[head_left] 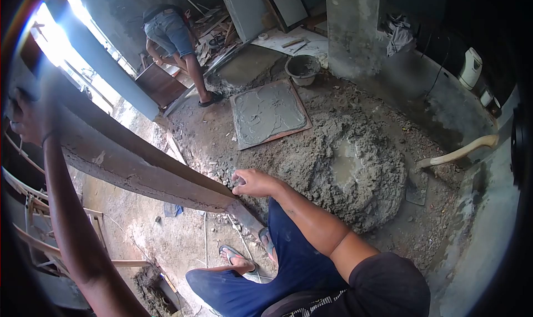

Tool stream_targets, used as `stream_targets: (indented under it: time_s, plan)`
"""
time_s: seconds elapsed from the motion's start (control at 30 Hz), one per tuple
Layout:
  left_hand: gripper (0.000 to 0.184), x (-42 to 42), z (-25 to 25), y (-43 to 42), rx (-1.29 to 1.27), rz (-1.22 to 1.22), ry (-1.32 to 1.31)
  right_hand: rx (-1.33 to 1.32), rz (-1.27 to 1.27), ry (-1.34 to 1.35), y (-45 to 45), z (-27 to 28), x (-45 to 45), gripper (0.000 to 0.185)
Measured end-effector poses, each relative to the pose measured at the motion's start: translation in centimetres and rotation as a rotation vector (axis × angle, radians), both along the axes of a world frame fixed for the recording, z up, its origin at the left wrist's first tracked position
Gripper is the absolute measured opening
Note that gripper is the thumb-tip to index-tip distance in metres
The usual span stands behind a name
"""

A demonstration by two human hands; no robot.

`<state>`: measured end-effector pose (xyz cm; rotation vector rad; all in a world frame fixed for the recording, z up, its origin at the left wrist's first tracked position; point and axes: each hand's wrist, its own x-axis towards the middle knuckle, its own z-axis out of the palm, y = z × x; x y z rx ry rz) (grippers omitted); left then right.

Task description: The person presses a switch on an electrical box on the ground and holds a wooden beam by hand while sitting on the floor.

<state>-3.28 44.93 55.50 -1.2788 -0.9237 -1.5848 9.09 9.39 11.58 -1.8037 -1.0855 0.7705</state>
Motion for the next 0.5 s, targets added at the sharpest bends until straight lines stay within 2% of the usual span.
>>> stream_targets:
  time_s: [0.2,0.27,0.33,0.43,0.5]
  plan:
    - [0.101,-0.09,0.01,-0.22,-0.027,0.113,0.035,0.0,-0.012,0.011,-0.33,0.43,0.02,0.054]
    - [0.103,-0.11,0.36,-0.21,-0.167,0.087,0.04,-0.004,-0.01,-0.001,-0.3,0.47,0.04,0.053]
    - [0.105,0.0,0.87,-0.87,-0.414,-0.045,0.055,0.003,-0.009,-0.031,-0.15,0.32,-0.11,0.05]
    - [0.107,0.08,0.66,-0.41,-0.408,-0.043,0.058,0.005,-0.008,-0.032,-0.1,0.3,-0.25,0.051]
    - [0.105,-0.03,0.53,-0.39,-0.302,-0.107,0.072,0.014,-0.009,-0.033,-0.02,0.22,-0.29,0.051]
